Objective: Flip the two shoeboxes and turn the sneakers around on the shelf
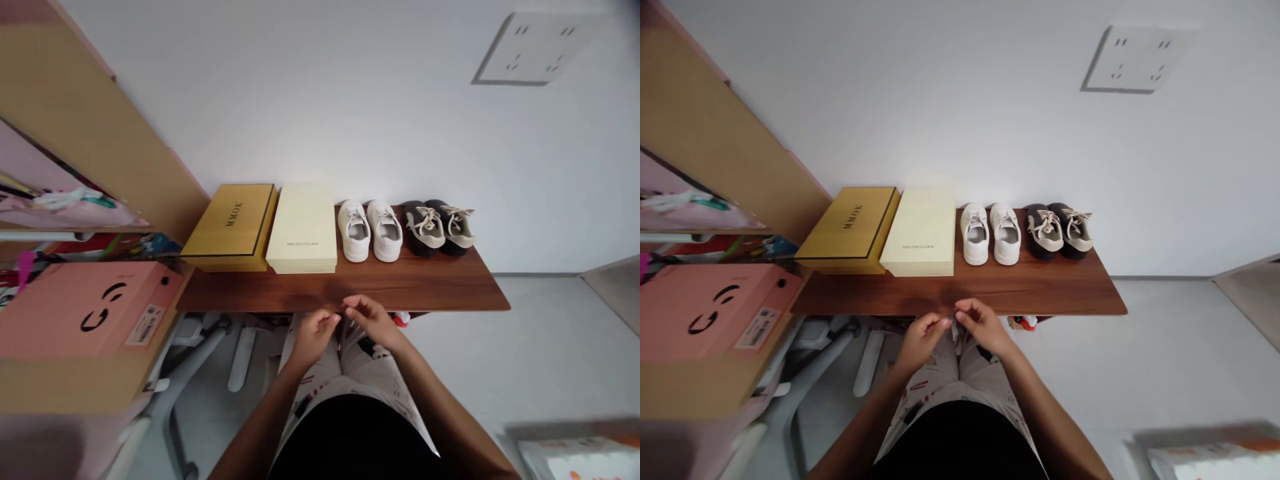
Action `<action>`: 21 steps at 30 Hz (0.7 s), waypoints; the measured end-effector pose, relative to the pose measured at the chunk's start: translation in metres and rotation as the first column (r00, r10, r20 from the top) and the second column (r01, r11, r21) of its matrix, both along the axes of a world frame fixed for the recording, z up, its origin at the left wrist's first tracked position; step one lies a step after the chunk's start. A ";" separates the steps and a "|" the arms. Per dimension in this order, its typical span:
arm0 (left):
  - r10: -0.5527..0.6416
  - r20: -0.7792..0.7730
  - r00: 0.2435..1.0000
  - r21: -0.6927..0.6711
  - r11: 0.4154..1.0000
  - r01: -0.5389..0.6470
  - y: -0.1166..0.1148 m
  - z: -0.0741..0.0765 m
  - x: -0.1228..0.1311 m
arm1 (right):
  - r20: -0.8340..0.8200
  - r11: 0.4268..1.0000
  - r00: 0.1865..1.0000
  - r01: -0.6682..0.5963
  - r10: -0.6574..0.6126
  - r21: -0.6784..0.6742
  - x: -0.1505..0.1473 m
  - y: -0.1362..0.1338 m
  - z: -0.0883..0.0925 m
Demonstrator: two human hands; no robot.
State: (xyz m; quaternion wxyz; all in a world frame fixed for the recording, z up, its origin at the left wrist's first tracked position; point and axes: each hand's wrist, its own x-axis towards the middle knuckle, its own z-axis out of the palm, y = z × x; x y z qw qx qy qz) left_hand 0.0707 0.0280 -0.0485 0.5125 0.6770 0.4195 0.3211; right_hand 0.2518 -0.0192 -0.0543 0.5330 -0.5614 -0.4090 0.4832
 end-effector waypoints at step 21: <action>0.874 0.334 0.353 -0.439 0.476 -0.762 0.215 0.053 -0.115 | -0.373 0.647 0.573 0.755 -0.730 -0.106 -0.121 0.155 0.047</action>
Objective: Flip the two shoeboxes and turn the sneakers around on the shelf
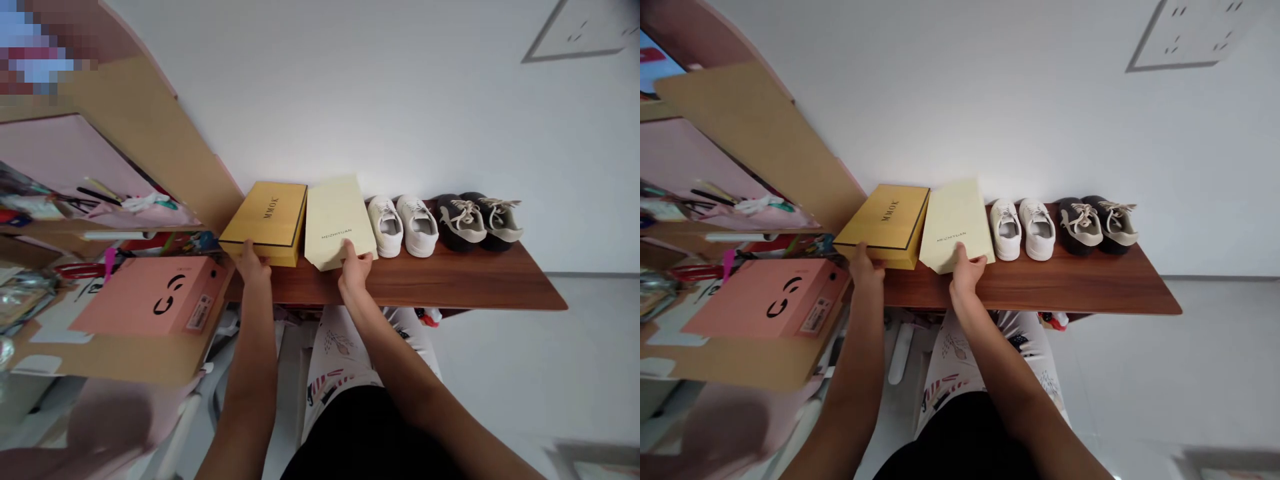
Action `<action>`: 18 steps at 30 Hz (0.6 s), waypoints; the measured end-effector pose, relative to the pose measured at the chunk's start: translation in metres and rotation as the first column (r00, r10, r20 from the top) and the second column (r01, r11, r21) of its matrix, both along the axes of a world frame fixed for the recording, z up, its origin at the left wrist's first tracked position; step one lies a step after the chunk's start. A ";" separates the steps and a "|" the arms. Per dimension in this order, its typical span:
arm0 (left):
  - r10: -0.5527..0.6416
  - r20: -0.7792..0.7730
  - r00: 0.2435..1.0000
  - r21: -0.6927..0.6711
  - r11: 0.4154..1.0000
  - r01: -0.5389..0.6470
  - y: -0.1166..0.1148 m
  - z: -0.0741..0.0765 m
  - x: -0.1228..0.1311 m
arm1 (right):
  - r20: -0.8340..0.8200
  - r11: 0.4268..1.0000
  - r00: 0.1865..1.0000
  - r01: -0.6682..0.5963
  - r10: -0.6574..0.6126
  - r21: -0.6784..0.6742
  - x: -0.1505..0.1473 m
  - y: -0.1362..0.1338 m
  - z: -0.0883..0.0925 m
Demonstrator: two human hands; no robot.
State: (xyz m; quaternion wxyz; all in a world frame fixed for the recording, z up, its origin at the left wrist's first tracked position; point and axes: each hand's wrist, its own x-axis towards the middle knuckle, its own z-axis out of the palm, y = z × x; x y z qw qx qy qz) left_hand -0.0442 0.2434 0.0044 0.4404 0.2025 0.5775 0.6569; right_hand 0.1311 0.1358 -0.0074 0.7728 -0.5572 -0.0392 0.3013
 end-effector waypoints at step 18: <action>-0.158 -0.930 -0.333 -0.323 0.784 0.530 -0.047 -0.042 -0.037 | 0.708 0.762 -0.424 -0.060 0.565 -0.645 0.014 -0.021 -0.029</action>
